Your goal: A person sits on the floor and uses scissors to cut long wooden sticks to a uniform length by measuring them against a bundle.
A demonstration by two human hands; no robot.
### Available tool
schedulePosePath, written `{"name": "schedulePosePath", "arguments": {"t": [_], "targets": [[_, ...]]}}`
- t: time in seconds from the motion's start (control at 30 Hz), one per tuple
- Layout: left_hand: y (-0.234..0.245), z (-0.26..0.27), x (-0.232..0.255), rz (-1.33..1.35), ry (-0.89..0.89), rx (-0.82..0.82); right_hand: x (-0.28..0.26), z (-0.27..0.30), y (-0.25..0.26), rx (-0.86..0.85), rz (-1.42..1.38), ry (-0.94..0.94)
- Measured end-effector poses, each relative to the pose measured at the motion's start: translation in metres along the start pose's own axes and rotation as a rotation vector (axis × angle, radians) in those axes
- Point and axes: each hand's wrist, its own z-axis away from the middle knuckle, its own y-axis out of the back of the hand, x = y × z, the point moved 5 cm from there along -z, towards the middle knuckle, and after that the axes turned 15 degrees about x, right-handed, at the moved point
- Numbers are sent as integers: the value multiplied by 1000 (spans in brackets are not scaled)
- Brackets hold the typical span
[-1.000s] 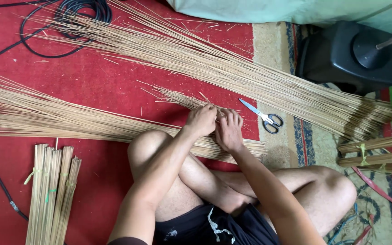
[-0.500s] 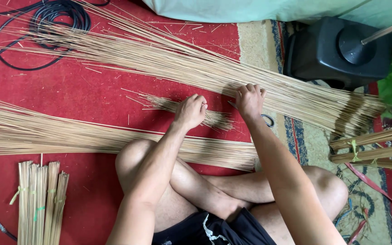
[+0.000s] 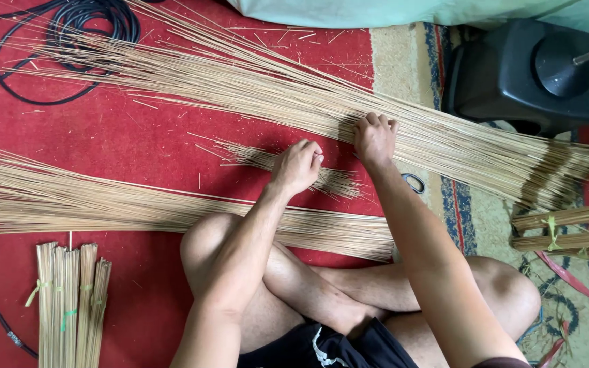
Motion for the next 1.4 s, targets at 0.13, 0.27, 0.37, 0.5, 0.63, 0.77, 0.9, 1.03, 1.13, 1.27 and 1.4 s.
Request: {"name": "schedulePosePath", "arguments": {"t": [0.13, 0.27, 0.37, 0.5, 0.63, 0.77, 0.9, 1.03, 1.13, 1.27, 1.4], "targets": [[4, -1, 7, 5, -3, -17, 3, 0, 4, -34, -11, -17], [8, -3, 10, 3, -44, 2, 0, -1, 31, -36, -147, -48], [28, -13, 38, -40, -168, 141, -9, -1, 54, -46, -254, 3], [23, -14, 26, -307, -194, 201, -26, 42, 32, -178, -284, 172], [11, 2, 8, -404, -90, 80, -55, 66, 48, -308, -285, 170], [9, 6, 5, -434, -17, -39, -54, 54, 63, -150, -269, 69], [7, 5, 2, -399, 7, -61, -10, 36, 42, -50, -143, -42], [-2, 1, -4, -383, 11, -85, 7, 26, 35, -148, -34, -20], [-7, 0, -9, -355, 21, -83, 11, 31, 18, -247, 22, 38], [-12, -1, -12, -333, 28, -99, 13, 37, 1, -281, 64, 26], [-10, 0, -8, -321, 26, -112, 16, 40, -5, -296, 88, 34]]}}
